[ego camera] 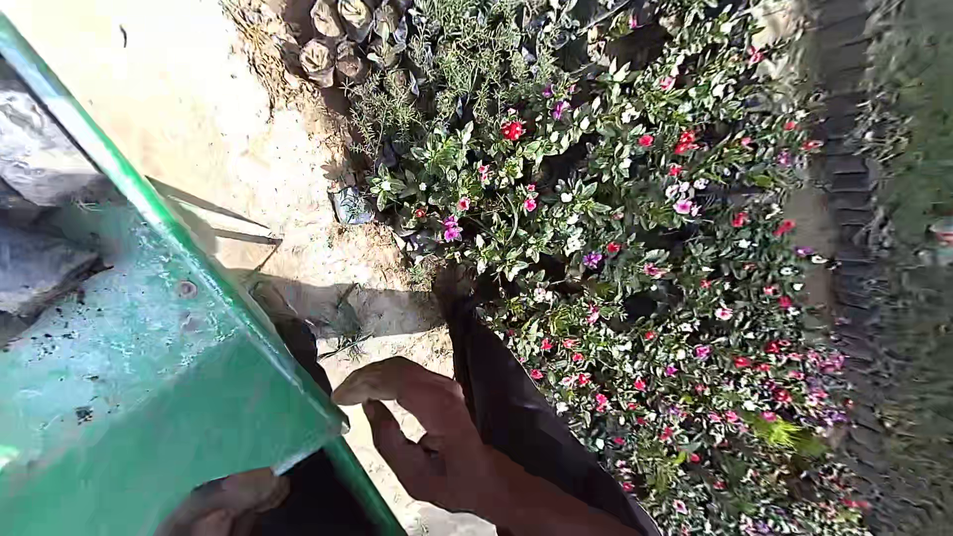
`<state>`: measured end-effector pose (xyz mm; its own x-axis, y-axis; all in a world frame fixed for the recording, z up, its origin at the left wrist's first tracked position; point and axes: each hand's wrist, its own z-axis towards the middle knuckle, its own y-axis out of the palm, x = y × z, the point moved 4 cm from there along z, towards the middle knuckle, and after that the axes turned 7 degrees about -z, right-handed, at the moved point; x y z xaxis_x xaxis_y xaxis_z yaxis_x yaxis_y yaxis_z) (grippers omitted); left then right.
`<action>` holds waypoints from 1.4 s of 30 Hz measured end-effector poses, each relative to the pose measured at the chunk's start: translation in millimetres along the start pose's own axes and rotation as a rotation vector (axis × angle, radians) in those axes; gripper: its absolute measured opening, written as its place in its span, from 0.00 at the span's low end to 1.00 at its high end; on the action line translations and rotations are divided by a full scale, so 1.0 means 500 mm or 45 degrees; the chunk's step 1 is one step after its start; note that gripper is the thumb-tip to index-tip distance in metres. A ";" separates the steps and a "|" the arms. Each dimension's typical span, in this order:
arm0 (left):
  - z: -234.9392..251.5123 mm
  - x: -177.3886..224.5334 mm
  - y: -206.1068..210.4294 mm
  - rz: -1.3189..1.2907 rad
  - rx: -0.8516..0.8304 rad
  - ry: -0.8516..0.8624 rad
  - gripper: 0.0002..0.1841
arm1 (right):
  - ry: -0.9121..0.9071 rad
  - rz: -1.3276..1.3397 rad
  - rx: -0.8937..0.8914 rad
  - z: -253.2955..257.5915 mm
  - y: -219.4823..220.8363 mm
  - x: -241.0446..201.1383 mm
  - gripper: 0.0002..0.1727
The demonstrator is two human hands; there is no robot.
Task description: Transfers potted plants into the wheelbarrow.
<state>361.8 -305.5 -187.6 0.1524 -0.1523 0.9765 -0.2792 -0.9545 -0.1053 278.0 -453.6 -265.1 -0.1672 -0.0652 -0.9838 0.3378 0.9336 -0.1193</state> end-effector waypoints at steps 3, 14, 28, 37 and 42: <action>-0.108 -0.229 0.303 0.131 -0.425 -0.449 0.16 | 0.842 -0.446 -0.001 -0.165 -0.196 0.305 0.15; 0.018 -1.193 0.689 1.070 -0.997 -1.018 0.28 | 1.556 -0.109 0.260 -0.243 -0.410 1.188 0.22; -0.025 -1.144 0.703 1.080 -0.647 -0.805 0.24 | 1.378 -0.681 -0.037 -0.205 -0.438 1.191 0.24; -0.215 -0.817 0.512 0.755 -0.314 -1.028 0.18 | 1.525 -0.652 0.389 -0.161 -0.431 0.942 0.25; -0.250 -0.409 0.344 0.274 -0.094 -1.002 0.16 | 1.068 -0.702 0.122 -0.198 -0.404 0.426 0.23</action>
<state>164.2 -406.7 -381.7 0.7015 -0.4921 0.5156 -0.4360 -0.8685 -0.2357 82.4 -621.3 -437.0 -0.9080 -0.1756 -0.3804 0.0839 0.8133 -0.5758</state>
